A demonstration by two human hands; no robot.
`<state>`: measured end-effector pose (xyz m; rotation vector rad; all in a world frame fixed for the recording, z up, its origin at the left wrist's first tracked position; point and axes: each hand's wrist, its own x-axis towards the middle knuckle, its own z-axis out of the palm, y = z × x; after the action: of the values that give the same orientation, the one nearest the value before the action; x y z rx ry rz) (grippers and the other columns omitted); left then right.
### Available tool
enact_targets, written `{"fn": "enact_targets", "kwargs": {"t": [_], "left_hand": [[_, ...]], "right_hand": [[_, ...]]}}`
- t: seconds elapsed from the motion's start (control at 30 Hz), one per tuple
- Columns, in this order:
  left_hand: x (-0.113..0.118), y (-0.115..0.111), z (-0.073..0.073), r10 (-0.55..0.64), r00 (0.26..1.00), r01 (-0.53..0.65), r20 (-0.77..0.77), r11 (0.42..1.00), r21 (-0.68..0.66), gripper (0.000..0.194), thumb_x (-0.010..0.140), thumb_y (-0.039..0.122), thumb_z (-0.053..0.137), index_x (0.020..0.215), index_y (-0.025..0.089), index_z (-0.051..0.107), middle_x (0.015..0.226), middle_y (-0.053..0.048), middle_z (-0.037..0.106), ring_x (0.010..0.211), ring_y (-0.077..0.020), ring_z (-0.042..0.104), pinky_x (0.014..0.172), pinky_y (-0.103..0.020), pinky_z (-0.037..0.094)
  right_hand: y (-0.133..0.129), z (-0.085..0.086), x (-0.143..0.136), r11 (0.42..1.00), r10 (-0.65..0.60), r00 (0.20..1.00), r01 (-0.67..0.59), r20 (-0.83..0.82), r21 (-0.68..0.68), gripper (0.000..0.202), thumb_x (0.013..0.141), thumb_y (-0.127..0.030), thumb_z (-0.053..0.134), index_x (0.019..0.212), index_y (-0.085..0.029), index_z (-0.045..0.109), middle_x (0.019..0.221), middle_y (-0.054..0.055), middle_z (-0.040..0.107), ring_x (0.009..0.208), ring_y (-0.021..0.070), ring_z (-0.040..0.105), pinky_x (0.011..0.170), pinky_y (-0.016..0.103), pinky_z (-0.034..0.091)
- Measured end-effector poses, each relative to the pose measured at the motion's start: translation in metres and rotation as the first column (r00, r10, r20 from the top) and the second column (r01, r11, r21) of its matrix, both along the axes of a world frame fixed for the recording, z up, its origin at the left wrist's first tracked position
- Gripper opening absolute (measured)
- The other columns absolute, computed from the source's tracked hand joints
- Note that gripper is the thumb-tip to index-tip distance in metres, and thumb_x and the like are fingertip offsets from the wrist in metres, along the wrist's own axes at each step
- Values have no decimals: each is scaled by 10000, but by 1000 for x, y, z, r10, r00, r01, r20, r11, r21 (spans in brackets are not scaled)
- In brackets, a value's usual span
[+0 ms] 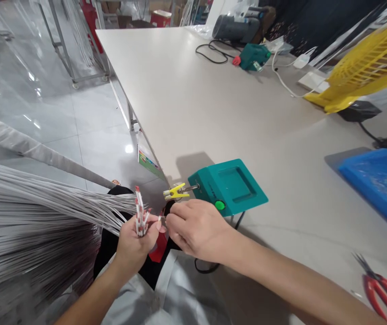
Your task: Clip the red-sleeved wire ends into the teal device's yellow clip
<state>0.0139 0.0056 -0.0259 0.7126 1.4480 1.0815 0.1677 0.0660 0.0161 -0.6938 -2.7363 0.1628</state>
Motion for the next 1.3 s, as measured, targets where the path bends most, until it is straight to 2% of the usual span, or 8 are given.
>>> {"fn": "enact_targets", "kwargs": {"t": [0.13,0.2,0.3,0.47,0.67,1.03,1.17,1.3], "left_hand": [[-2,10,-2,43,996,-44,73,999,0,282,700,286,648,949,155,618,600,0,656,374,-42,355,368,-173,283],[-2,15,0,42,995,-46,94,998,40,446,705,277,645,1129,167,556,634,-8,673,379,-43,353,370,-176,287],[1,22,2,35,991,-43,128,997,62,533,730,274,630,1231,158,491,641,-13,675,380,-40,328,363,-180,280],[7,29,6,36,974,-55,222,995,81,494,734,272,646,1194,138,527,677,-34,691,390,-29,343,365,-174,278],[12,31,7,61,966,-87,251,992,92,454,728,278,655,1152,135,580,671,-48,701,365,-27,350,352,-185,284],[19,29,-6,62,974,-81,217,993,83,482,738,283,648,1191,140,565,684,-63,708,357,-26,360,344,-184,304],[21,27,-9,81,970,-103,227,991,88,430,742,263,647,1156,160,596,692,-52,704,369,-23,366,359,-180,308],[21,27,-7,93,970,-117,225,989,95,413,734,259,653,1134,166,613,660,-30,690,376,-26,372,370,-182,316]], "right_hand": [[16,16,15,986,-129,992,129,-10,109,142,832,-217,480,863,-167,610,805,69,637,735,191,553,655,325,381],[26,20,20,974,-178,980,164,84,159,246,815,-241,529,1033,-138,580,943,117,639,871,257,546,727,383,365],[39,22,23,975,-195,950,160,245,156,223,805,-161,539,1022,-138,584,924,119,647,928,279,530,777,422,325],[48,25,19,983,-171,918,131,358,132,110,784,-87,525,824,-148,608,865,90,662,907,243,539,793,403,286],[52,23,17,983,-178,906,144,385,115,161,775,-61,489,672,-153,571,748,67,668,812,192,563,784,374,264],[52,22,19,984,-177,912,155,371,90,128,788,-97,492,721,-151,586,776,76,674,847,212,573,833,397,244],[52,25,19,983,-182,909,176,374,51,110,804,-206,527,828,-140,612,856,97,669,886,240,568,860,427,232],[52,22,20,988,-150,916,148,372,33,260,778,-318,593,970,-142,600,886,102,666,911,252,559,891,455,221]]}}
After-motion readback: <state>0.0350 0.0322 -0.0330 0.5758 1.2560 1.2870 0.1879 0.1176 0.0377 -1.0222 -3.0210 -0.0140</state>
